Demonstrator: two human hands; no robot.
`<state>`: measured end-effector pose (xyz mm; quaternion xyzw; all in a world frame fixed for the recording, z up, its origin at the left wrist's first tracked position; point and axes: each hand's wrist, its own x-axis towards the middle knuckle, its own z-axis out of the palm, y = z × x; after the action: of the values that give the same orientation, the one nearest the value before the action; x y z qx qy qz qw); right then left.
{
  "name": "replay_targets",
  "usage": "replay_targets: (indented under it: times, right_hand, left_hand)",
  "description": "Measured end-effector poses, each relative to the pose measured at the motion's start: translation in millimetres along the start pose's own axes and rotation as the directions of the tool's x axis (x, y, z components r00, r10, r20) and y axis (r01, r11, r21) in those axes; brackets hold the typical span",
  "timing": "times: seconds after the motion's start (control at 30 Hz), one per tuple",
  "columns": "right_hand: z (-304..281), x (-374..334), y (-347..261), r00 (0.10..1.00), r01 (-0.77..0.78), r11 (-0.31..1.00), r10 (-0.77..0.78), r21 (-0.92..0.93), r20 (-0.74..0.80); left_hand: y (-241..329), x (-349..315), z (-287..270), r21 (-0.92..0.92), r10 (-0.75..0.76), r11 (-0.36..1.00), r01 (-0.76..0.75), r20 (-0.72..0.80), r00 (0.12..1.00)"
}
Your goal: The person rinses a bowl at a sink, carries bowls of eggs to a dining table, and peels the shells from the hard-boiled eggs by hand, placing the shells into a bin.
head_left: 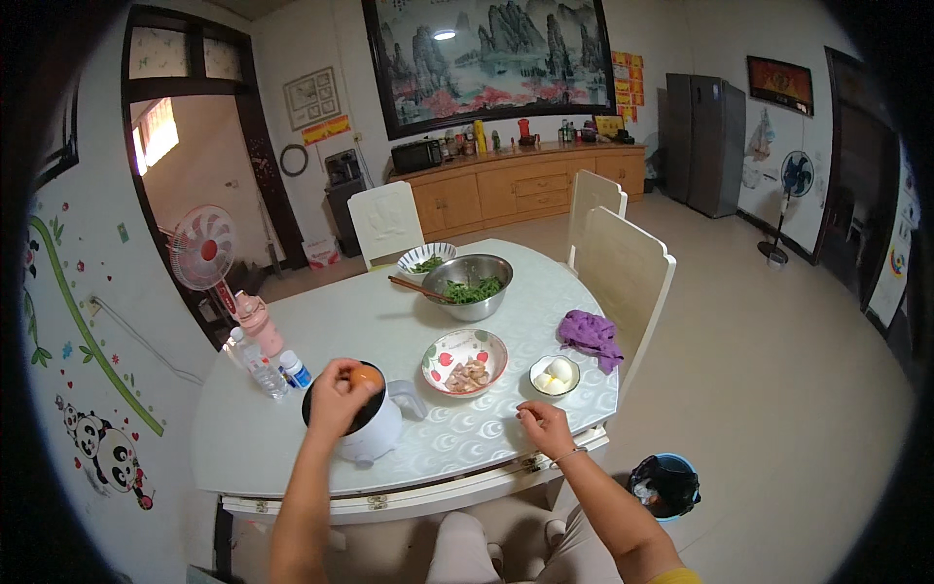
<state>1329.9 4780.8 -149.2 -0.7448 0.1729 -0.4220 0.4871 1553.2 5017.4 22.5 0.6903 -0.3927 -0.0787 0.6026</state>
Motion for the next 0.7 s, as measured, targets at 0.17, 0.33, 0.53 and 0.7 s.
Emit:
replay_targets:
  times: [0.17, 0.33, 0.53, 0.7]
  right_hand:
    - [-1, -1, 13, 0.996, -0.085, 0.987, 0.088, 0.134, -0.016]
    - [-2, 3, 15, 0.981, -0.182, 0.945, 0.194, 0.272, -0.016]
    - [2, 0, 6, 0.989, -0.138, 0.985, 0.141, 0.108, -0.030]
    - [4, 0, 8, 0.996, -0.071, 0.997, 0.071, 0.004, -0.056]
  left_hand:
    - [-49, -50, 73, -0.224, -0.052, 0.969, 0.107, 0.240, 0.969]
    - [-98, -70, 118, -0.178, -0.129, 0.970, 0.167, 0.208, 0.969]
    - [-101, -73, 141, 0.470, 0.321, 0.747, -0.471, 0.365, 0.874]
    - [-89, -74, 142, 0.382, 0.291, 0.848, -0.368, 0.246, 0.925]
